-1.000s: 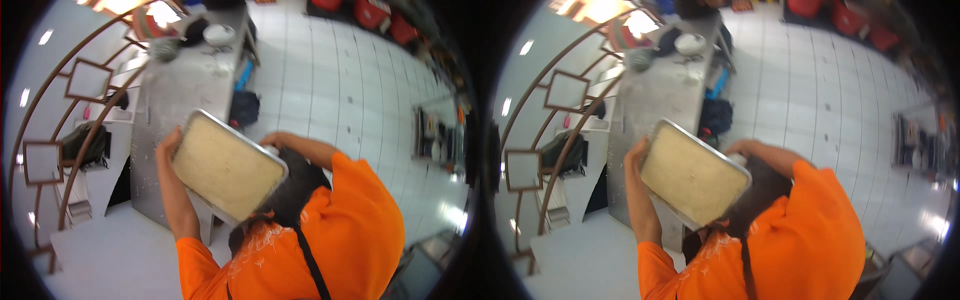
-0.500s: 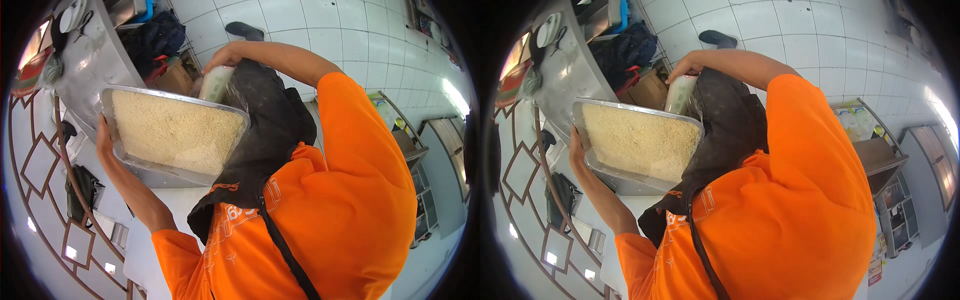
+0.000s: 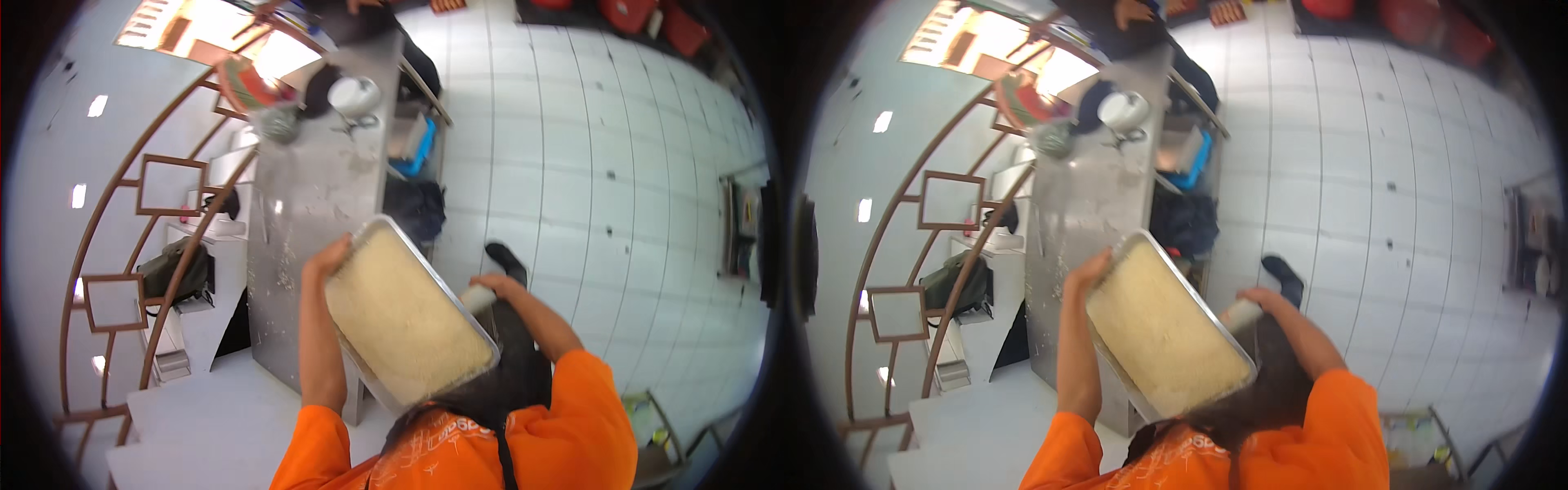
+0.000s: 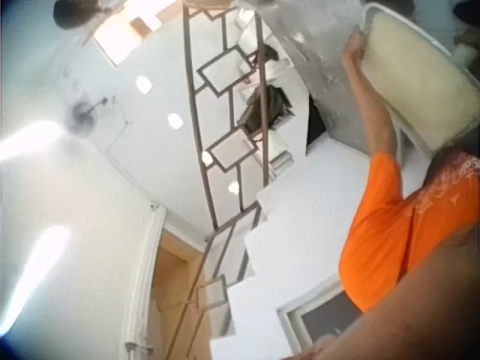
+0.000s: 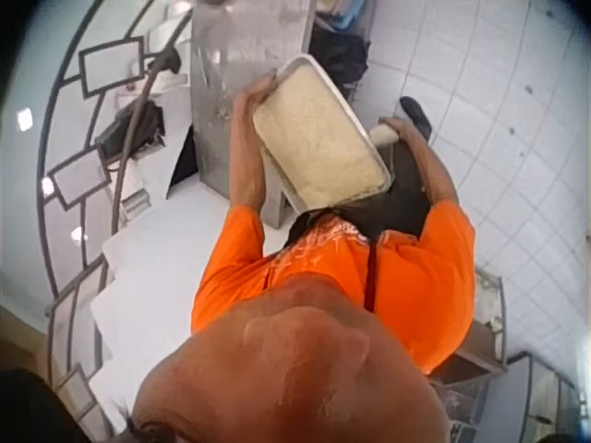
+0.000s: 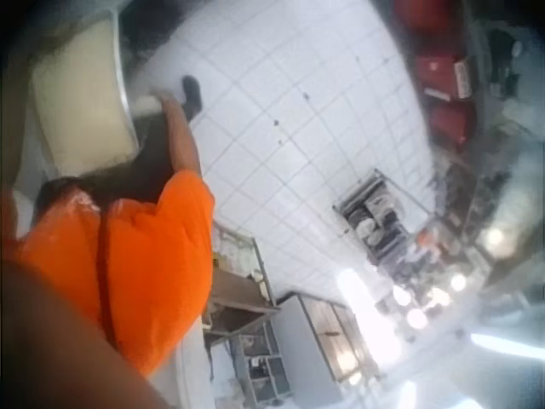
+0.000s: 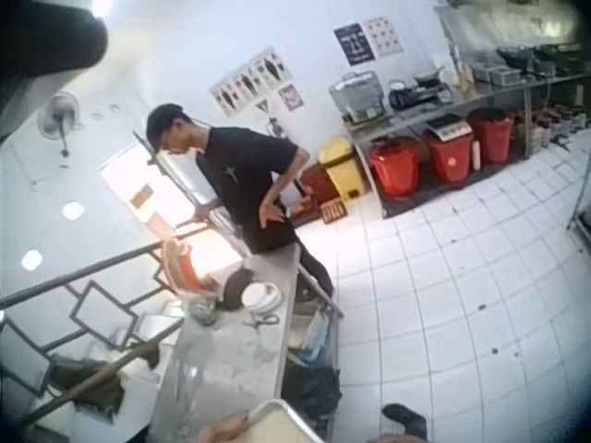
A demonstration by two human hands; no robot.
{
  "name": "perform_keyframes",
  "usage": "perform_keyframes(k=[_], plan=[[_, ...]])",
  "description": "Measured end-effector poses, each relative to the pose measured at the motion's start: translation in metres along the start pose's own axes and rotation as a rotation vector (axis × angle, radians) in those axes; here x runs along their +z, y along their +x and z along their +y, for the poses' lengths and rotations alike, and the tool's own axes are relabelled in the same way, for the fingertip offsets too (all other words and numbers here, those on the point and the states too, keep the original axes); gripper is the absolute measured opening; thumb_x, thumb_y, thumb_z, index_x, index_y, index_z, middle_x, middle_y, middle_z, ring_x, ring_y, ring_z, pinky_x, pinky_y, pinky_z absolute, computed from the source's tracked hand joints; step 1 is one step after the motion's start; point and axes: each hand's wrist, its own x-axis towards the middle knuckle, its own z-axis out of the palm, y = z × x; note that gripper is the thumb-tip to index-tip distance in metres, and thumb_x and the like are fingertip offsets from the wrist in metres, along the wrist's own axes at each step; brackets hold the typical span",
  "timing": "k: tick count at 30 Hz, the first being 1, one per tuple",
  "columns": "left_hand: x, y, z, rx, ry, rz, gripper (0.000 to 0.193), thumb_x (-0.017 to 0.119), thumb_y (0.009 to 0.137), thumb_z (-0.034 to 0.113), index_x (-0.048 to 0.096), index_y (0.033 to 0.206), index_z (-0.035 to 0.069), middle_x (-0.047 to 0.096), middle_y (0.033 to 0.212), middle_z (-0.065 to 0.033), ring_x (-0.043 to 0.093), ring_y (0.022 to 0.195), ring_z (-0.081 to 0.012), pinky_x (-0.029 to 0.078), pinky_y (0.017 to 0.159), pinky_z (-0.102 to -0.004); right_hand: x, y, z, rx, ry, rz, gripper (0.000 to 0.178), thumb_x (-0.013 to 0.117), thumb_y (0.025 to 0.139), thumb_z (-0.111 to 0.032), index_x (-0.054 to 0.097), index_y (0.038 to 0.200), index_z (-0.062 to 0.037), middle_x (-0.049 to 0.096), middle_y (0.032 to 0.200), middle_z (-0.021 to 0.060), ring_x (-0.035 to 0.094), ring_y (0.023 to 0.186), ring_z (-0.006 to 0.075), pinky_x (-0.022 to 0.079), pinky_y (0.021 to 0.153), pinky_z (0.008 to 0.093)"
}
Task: The person covers a tray of food with plastic wrap, smoothing it over the edges of the tray, then picks up the tray and carries it through a kitchen area.
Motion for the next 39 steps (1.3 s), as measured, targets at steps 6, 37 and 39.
perform_keyframes(k=[6,37,39], plan=[[-0.008,0.018,-0.037,0.047,-0.008,-0.032,0.068,0.027,0.097,0.045,0.054,0.127,-0.009,0.049,0.140,-0.0275,0.046,0.131,-0.0358,0.031,0.109,-0.0430,0.008,0.027,-0.001,0.088,-0.252,0.039,0.045,0.075,0.079,-0.032,0.064,0.109,-0.0006,0.068,0.102,0.0110,0.069,0.089,0.0246,0.057,0.077,0.0413],[0.021,0.013,0.082,0.056,0.119,-0.202,0.074,0.033,0.092,0.058,0.044,0.144,0.007,0.037,0.153,-0.0163,0.038,0.138,-0.0344,0.031,0.112,-0.0452,-0.017,-0.122,-0.130,-0.774,0.029,0.459,0.038,0.059,0.094,-0.034,0.069,0.095,0.0031,0.070,0.090,0.0098,0.063,0.081,0.0155,0.047,0.075,0.0284],[0.017,0.008,0.090,0.096,0.103,-0.153,0.074,0.034,0.091,0.059,0.045,0.143,0.007,0.038,0.152,-0.0159,0.039,0.138,-0.0342,0.032,0.112,-0.0451,-0.006,-0.131,-0.151,-0.892,0.066,0.390,0.037,0.058,0.095,-0.033,0.069,0.095,0.0029,0.070,0.091,0.0102,0.063,0.081,0.0160,0.048,0.077,0.0291]])
